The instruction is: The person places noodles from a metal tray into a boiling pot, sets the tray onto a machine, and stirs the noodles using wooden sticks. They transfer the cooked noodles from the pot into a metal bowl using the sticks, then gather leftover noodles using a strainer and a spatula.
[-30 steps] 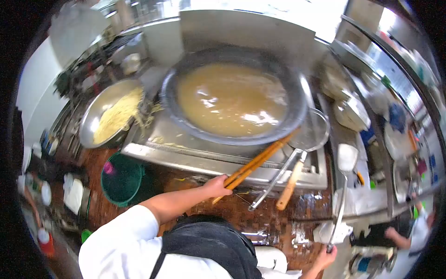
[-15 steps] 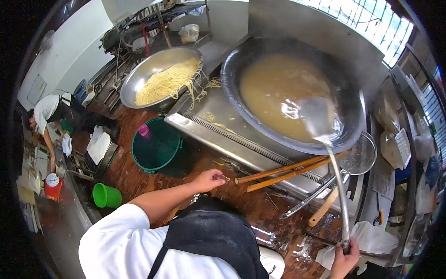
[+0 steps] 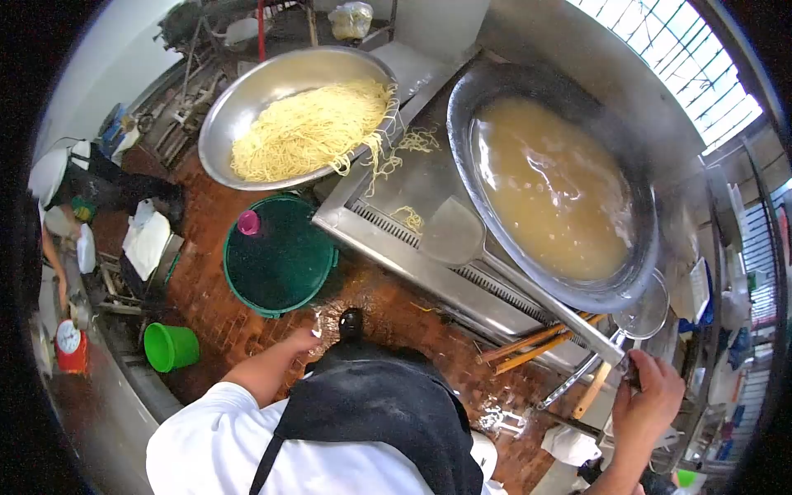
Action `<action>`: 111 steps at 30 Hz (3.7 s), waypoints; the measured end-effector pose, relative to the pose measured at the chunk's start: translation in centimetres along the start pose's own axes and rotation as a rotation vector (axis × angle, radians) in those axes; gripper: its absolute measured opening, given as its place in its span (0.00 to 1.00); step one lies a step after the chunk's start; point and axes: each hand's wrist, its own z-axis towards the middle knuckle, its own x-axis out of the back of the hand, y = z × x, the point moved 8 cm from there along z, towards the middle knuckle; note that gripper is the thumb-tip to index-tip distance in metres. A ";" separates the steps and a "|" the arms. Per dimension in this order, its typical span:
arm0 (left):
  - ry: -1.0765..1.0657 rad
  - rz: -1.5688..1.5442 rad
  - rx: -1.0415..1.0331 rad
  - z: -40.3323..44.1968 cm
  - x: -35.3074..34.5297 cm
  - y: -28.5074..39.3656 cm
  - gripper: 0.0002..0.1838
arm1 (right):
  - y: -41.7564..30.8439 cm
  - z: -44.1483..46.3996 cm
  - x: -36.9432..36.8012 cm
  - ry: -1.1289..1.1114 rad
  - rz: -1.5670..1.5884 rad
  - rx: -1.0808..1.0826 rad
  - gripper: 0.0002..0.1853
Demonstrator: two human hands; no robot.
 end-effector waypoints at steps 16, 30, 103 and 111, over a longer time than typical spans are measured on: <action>0.100 -0.548 0.128 5.7 13.8 -1.2 0.22 | -13.0 12.2 3.0 -0.421 0.036 0.086 0.17; 0.081 -0.444 0.484 -1.4 10.9 -11.3 0.19 | -6.5 11.0 -0.8 -0.517 -0.115 0.052 0.20; 0.802 -0.162 -0.329 8.8 52.9 35.6 0.31 | -16.9 0.3 -26.5 -0.766 1.149 -0.418 0.05; 1.137 -0.009 -0.390 -2.7 46.2 25.8 0.33 | -21.9 1.2 -31.7 -1.156 1.656 -0.699 0.13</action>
